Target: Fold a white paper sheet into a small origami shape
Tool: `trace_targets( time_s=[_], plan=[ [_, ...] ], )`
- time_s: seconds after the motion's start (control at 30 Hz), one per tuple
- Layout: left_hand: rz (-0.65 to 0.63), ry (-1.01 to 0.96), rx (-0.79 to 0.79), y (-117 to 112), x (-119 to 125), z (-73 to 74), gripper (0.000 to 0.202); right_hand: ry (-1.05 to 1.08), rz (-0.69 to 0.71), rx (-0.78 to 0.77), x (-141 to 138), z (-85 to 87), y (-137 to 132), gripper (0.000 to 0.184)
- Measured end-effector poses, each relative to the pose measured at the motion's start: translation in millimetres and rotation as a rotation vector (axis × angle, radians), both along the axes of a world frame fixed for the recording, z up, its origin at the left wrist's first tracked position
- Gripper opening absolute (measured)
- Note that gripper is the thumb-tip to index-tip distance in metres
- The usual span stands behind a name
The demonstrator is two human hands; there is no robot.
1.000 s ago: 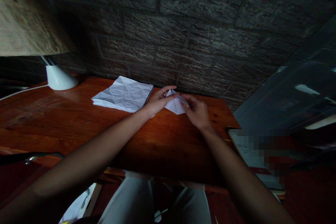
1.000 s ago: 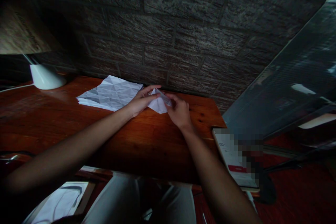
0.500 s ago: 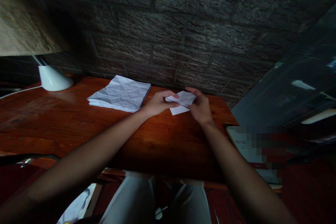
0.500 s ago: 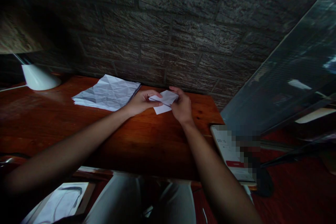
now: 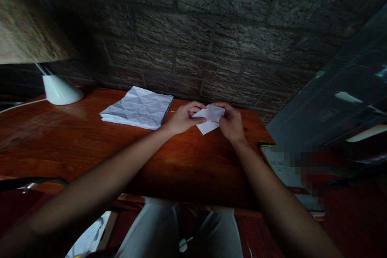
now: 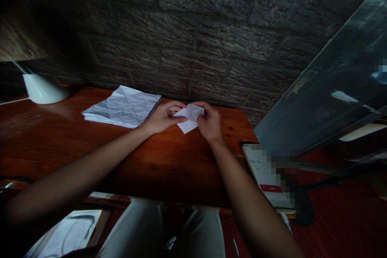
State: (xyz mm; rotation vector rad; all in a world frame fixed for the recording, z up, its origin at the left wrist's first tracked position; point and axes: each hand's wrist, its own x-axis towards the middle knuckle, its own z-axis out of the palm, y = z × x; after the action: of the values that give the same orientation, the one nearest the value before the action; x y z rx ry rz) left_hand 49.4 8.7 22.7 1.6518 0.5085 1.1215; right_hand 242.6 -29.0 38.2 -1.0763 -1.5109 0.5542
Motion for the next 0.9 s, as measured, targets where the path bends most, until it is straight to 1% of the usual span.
trace_targets(
  time_s=[0.13, 0.27, 0.4, 0.47, 0.53, 0.6, 0.7, 0.8, 0.9],
  plan=[
    [0.020, 0.017, -0.003, -2, 0, 0.8, 0.046, 0.001, 0.002, -0.016, -1, -0.6, -1, 0.030],
    [0.017, 0.032, -0.014, -2, 0, -0.8, 0.049, -0.054, -0.032, -0.007, -4, -1.1, -3, 0.023],
    [0.020, 0.019, -0.015, 0, 0, -1.9, 0.039, -0.048, -0.042, 0.017, -5, -0.8, -2, 0.023],
    [0.036, 0.017, -0.027, 2, 0, -2.2, 0.034, -0.008, -0.008, 0.008, -4, -0.2, -1, 0.029],
    [0.059, -0.006, -0.064, 4, -1, -3.0, 0.035, 0.045, 0.053, -0.034, -2, 0.9, 0, 0.033],
    [0.088, -0.052, -0.114, 8, -2, -4.3, 0.036, 0.087, 0.097, -0.087, -1, 2.2, 1, 0.032],
    [0.143, -0.093, -0.139, 11, -3, -6.5, 0.038, 0.110, 0.095, -0.125, -1, 3.5, 0, 0.030],
    [0.156, -0.051, -0.058, 9, -1, -7.7, 0.047, 0.111, 0.073, -0.113, -2, 2.9, 0, 0.030],
    [0.116, -0.015, 0.025, 1, 5, -8.3, 0.065, 0.132, 0.061, -0.098, -2, 1.1, 1, 0.031]
  ],
)
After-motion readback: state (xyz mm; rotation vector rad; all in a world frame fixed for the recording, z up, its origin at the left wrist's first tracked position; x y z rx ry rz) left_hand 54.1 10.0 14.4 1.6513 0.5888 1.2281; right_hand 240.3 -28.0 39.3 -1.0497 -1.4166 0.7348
